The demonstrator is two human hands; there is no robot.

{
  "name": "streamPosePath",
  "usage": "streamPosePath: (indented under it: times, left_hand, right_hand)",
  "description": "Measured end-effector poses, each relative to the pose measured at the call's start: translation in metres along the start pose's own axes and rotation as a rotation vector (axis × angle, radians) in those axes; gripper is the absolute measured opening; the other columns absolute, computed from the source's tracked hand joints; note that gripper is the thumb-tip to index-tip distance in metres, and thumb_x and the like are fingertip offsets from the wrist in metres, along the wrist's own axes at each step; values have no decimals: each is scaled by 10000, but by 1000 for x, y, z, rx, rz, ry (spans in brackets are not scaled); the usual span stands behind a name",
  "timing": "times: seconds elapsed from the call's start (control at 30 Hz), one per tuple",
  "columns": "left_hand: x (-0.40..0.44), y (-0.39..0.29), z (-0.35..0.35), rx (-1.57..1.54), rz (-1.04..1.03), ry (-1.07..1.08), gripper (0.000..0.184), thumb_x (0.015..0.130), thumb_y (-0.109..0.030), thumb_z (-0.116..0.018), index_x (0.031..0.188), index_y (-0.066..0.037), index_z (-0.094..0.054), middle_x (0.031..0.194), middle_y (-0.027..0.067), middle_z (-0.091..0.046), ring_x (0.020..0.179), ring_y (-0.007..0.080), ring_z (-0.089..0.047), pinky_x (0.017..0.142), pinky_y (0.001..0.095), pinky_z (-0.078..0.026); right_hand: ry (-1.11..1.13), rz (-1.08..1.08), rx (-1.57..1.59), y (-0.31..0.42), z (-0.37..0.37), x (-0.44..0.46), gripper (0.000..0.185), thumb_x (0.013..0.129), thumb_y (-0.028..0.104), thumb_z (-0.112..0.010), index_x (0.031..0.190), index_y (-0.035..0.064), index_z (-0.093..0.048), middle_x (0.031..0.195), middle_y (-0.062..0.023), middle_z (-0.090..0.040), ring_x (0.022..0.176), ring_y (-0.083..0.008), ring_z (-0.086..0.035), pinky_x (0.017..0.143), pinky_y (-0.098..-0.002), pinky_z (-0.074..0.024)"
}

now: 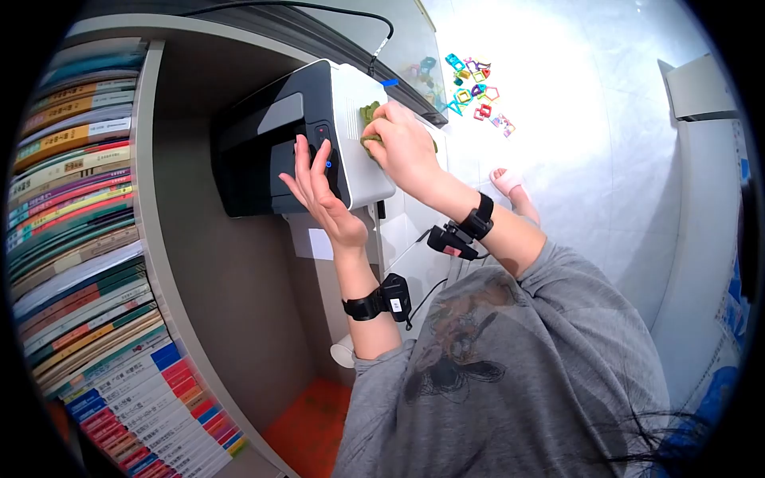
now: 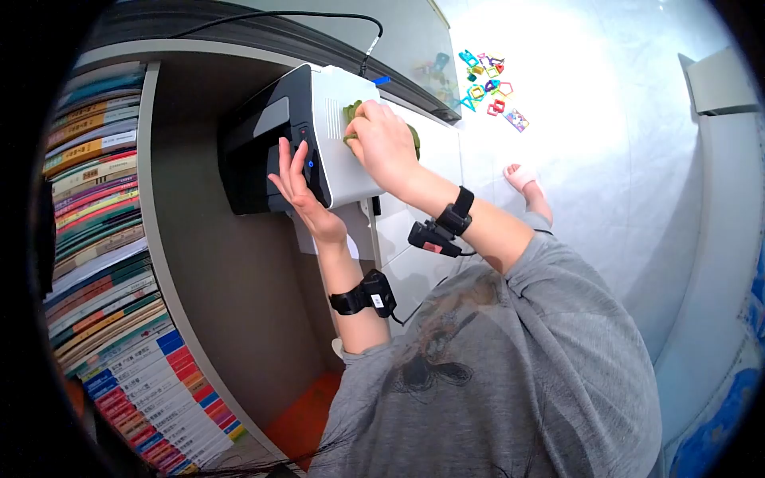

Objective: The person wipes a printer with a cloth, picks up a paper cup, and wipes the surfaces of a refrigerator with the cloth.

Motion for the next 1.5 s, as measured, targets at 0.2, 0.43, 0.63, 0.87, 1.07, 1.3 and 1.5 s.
streamPosePath:
  times: [0.2, 0.43, 0.63, 0.87, 1.07, 1.3, 1.5]
  left_hand:
    - [0, -2, 0, 1, 5, 6, 810, 954, -573, -7, 1281, -48, -530, 1471, 152, -361, 1401, 292, -270, 1124, 531, 93]
    - [1, -3, -1, -4, -4, 8, 817, 952, -580, -6, 1280, -45, -529, 1473, 151, -358, 1403, 289, -265, 1122, 535, 95]
    - [1, -2, -2, 3, -14, 4, 816, 952, -581, -12, 1280, -41, -528, 1476, 153, -356, 1402, 293, -268, 1121, 535, 93]
    - [2, -2, 0, 5, -9, 5, 810, 954, -571, -3, 1277, -49, -531, 1474, 151, -359, 1401, 293, -272, 1122, 532, 93]
    - [1, 1, -1, 4, -14, 9, 806, 955, -563, 7, 1275, -61, -535, 1475, 146, -361, 1402, 291, -270, 1121, 530, 97]
    - [0, 0, -1, -6, -17, 4, 798, 955, -563, 8, 1281, -76, -534, 1475, 145, -361, 1403, 294, -267, 1121, 529, 101]
    - [-1, 3, -1, 12, -7, 14, 808, 952, -571, 10, 1277, -75, -537, 1473, 142, -365, 1401, 295, -271, 1120, 532, 98]
  right_hand:
    - [-51, 66, 32, 23, 9, -2, 114, 694, 92, -705, 778, 89, -627, 934, -56, -552, 884, -262, -560, 736, -380, -465]
    - [20, 73, 69, 28, 8, -6, 110, 697, 95, -702, 779, 89, -629, 930, -57, -560, 893, -265, -560, 744, -389, -469]
    - [15, 56, 12, 22, 5, -7, 93, 695, 88, -697, 763, 99, -635, 951, -54, -559, 908, -259, -561, 739, -387, -471]
    - [35, 12, 10, -3, -4, -9, 118, 712, 93, -692, 802, 93, -616, 944, -66, -537, 908, -277, -544, 747, -388, -457]
    - [165, 53, 94, 10, -4, -49, 149, 704, 83, -700, 821, 71, -609, 997, -85, -560, 935, -288, -565, 778, -387, -470]
    - [65, 156, 135, 32, 9, -40, 153, 689, 79, -697, 812, 89, -607, 982, -55, -552, 913, -257, -552, 739, -376, -456]
    - [81, 173, 113, 22, 2, -44, 160, 677, 80, -696, 811, 93, -611, 981, -43, -557, 906, -246, -554, 736, -365, -456]
Point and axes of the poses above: each hand's wrist, its own x-axis towards the middle knuckle, its own z-axis out of the back of the hand, y = z × x, the point moved 7 cm from there along x, towards the middle knuckle
